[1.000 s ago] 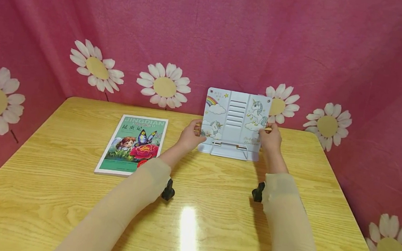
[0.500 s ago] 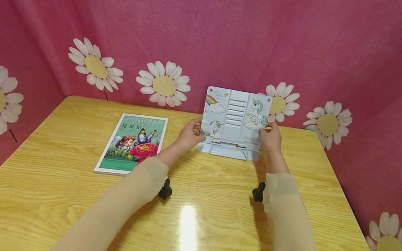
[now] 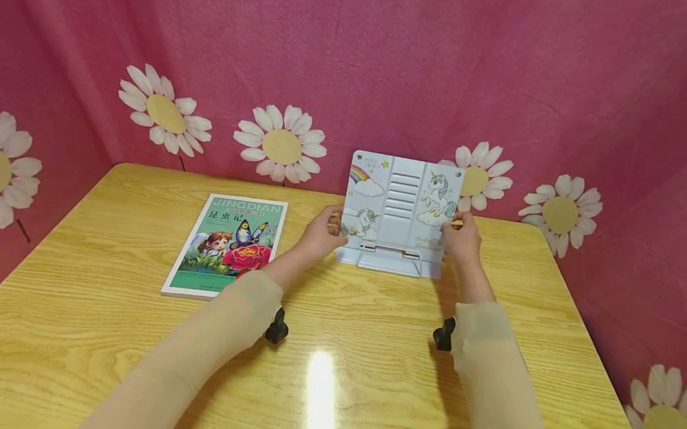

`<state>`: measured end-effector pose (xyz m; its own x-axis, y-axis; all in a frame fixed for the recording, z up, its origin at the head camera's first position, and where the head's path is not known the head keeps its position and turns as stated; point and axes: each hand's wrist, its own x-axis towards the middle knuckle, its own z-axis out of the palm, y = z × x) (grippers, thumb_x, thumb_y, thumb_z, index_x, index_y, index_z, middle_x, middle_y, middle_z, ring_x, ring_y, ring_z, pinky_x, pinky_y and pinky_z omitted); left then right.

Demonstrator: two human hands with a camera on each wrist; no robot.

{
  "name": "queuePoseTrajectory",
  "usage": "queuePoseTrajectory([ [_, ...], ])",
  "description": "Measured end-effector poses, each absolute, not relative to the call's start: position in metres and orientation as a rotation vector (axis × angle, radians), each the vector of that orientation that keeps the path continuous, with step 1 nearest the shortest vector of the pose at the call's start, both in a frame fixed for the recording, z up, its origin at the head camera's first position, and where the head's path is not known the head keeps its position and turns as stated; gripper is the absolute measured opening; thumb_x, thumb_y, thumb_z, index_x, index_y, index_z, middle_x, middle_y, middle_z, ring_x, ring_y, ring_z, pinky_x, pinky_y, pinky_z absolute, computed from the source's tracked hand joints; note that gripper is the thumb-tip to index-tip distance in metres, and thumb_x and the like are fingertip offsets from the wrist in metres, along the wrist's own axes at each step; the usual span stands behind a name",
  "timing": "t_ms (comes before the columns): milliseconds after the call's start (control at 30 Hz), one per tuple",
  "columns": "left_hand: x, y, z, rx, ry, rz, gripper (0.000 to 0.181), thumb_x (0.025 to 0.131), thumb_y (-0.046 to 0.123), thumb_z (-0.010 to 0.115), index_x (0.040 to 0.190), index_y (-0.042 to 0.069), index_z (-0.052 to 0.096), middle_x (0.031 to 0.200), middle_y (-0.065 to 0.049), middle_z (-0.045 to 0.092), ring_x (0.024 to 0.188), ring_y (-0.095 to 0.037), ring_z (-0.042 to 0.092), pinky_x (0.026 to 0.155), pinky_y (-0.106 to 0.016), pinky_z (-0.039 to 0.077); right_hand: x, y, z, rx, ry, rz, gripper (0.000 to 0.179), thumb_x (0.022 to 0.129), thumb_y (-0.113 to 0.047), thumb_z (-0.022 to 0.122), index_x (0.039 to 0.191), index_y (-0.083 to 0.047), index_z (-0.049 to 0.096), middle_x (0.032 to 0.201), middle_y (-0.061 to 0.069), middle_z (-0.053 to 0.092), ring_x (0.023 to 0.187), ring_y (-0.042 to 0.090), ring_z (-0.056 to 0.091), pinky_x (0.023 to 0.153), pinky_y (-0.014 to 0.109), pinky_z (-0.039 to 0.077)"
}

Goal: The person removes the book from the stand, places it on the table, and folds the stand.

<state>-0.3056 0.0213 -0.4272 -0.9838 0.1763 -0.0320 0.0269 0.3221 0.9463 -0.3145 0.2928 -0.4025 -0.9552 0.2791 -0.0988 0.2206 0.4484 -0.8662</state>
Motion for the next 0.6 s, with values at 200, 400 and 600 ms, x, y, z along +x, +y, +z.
queuePoseTrajectory([
  [200, -0.303, 0.018, -0.427, 0.192, 2.446, 1.734, 0.066, 0.086, -0.001, 0.062, 0.144, 0.01, 0.034, 0.131, -0.014, 0.049, 0.11, -0.027, 0.052, 0.083, -0.029, 0.048, -0.31, 0.291, -0.401, -0.431, -2.628, 1.565, 0.03, 0.098, -0.017, 0.044, 0.123, -0.001, 0.036, 0.103, 0.013, 0.043, 0.082, 0.021, 0.044, 0.059, 0.028, 0.048],
  [400, -0.3, 0.015, -0.426, 0.195, 2.436, 1.743, 0.063, 0.085, -0.002, 0.063, 0.142, 0.01, 0.037, 0.128, -0.015, 0.049, 0.109, -0.027, 0.054, 0.085, -0.032, 0.049, -0.305, 0.292, -0.401, -0.411, -2.65, 1.566, 0.031, 0.098, -0.019, 0.044, 0.122, 0.0, 0.036, 0.105, 0.015, 0.044, 0.076, 0.02, 0.045, 0.057, 0.028, 0.048],
  [600, -0.296, 0.011, -0.425, 0.199, 2.433, 1.743, 0.061, 0.085, -0.003, 0.063, 0.14, 0.009, 0.038, 0.124, -0.016, 0.05, 0.108, -0.03, 0.055, 0.083, -0.031, 0.048, -0.301, 0.292, -0.402, -0.366, -2.669, 1.567, 0.033, 0.099, -0.021, 0.044, 0.123, -0.001, 0.035, 0.105, 0.014, 0.044, 0.075, 0.02, 0.046, 0.058, 0.029, 0.049],
])
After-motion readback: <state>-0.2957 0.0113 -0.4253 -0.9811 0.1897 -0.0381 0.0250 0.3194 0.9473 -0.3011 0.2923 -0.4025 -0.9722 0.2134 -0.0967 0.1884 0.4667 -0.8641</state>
